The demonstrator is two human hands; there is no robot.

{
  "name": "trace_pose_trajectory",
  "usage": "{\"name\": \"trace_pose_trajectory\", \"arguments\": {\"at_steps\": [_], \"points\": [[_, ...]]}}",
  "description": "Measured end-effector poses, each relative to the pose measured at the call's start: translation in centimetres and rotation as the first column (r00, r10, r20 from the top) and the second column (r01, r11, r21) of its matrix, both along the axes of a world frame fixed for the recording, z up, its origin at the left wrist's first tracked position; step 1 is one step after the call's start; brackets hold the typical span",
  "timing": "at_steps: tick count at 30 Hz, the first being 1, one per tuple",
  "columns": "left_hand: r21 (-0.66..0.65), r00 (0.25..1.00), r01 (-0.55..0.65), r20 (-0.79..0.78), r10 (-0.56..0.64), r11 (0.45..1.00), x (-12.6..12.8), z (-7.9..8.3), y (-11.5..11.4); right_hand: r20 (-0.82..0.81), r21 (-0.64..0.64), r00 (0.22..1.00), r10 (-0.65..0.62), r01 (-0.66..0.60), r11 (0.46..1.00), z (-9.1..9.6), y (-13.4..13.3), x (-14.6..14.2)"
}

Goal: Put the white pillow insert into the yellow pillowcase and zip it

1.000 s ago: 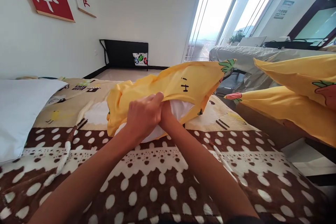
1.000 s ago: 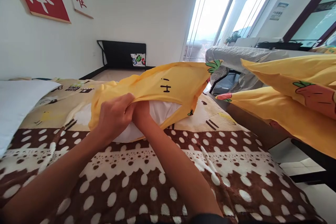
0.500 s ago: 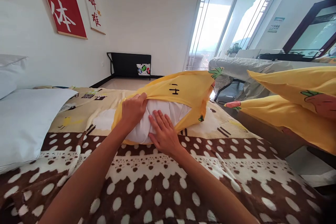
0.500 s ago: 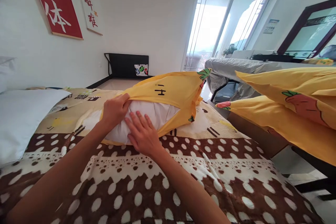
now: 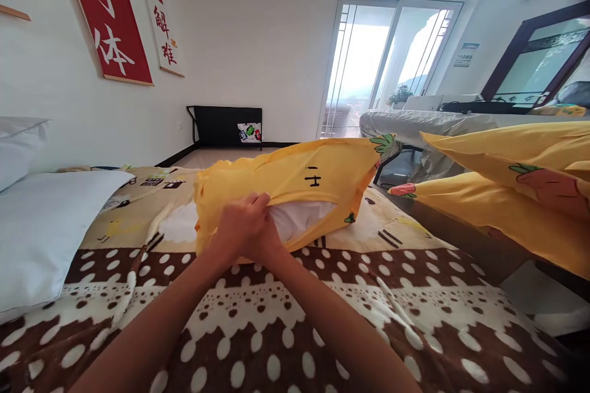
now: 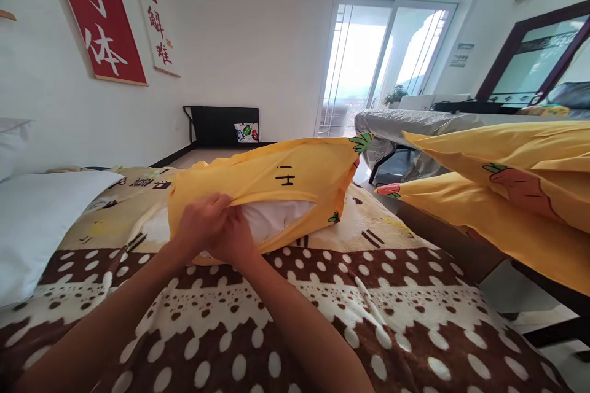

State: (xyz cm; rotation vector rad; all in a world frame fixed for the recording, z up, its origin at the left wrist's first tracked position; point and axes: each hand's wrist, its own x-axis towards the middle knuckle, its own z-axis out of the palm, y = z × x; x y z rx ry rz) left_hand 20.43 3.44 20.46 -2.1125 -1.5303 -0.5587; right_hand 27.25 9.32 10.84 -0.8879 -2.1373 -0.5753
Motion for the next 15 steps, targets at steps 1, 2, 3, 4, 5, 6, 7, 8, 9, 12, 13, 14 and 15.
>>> {"name": "trace_pose_trajectory", "arguments": {"at_steps": [1, 2, 3, 4, 5, 6, 7, 8, 9, 12, 13, 14, 15], "points": [[0.082, 0.998, 0.027, -0.053, -0.022, 0.996, -0.9, -0.5, 0.3, 0.026, -0.013, 1.000, 0.012, -0.011, 1.000, -0.3, -0.1, 0.4], [0.173, 0.994, 0.055, -0.101, -0.038, 0.983, -2.0, -1.1, 0.6, 0.050, -0.028, 0.998, 0.023, -0.022, 0.999, -0.4, -0.4, 0.9], [0.264, 0.990, 0.074, -0.137, -0.038, 0.962, -3.1, -1.8, 0.9, 0.069, -0.040, 0.997, 0.037, -0.034, 0.999, -0.5, -0.8, 1.4], [0.344, 0.987, 0.073, -0.157, -0.019, 0.936, -4.1, -2.5, 1.2, 0.083, -0.045, 0.996, 0.044, -0.040, 0.998, -0.4, -1.2, 1.8], [0.408, 0.988, 0.046, -0.156, 0.020, 0.912, -5.0, -3.1, 1.4, 0.091, -0.041, 0.995, 0.046, -0.042, 0.998, -0.2, -1.6, 2.1], [0.447, 0.988, 0.001, -0.136, 0.067, 0.895, -5.7, -3.7, 1.6, 0.104, -0.030, 0.993, 0.047, -0.044, 0.999, 0.0, -1.9, 2.3], [0.458, 0.989, -0.049, -0.104, 0.109, 0.888, -6.1, -4.1, 1.7, 0.120, -0.017, 0.992, 0.049, -0.048, 0.999, 0.2, -2.2, 2.4], [0.450, 0.988, -0.093, -0.068, 0.138, 0.888, -6.3, -4.4, 1.8, 0.135, -0.002, 0.989, 0.054, -0.054, 0.999, 0.4, -2.4, 2.4], [0.431, 0.988, -0.125, -0.031, 0.153, 0.894, -6.4, -4.5, 1.9, 0.148, 0.010, 0.987, 0.061, -0.063, 0.998, 0.6, -2.5, 2.4], [0.420, 0.991, -0.133, 0.031, 0.132, 0.898, -5.8, -4.0, 2.0, 0.144, 0.036, 0.983, 0.115, -0.121, 0.992, 1.0, -2.2, 1.9], [0.455, 0.993, -0.115, 0.025, 0.116, 0.883, -5.6, -3.7, 1.9, 0.123, 0.045, 0.983, 0.138, -0.144, 0.989, 1.0, -2.0, 1.7], [0.496, 0.995, -0.091, 0.012, 0.097, 0.863, -5.3, -3.5, 1.8, 0.094, 0.052, 0.983, 0.156, -0.161, 0.986, 1.0, -1.8, 1.5], [0.537, 0.997, -0.060, -0.002, 0.073, 0.841, -5.1, -3.4, 1.7, 0.060, 0.056, 0.984, 0.168, -0.171, 0.984, 1.0, -1.6, 1.3]]}}
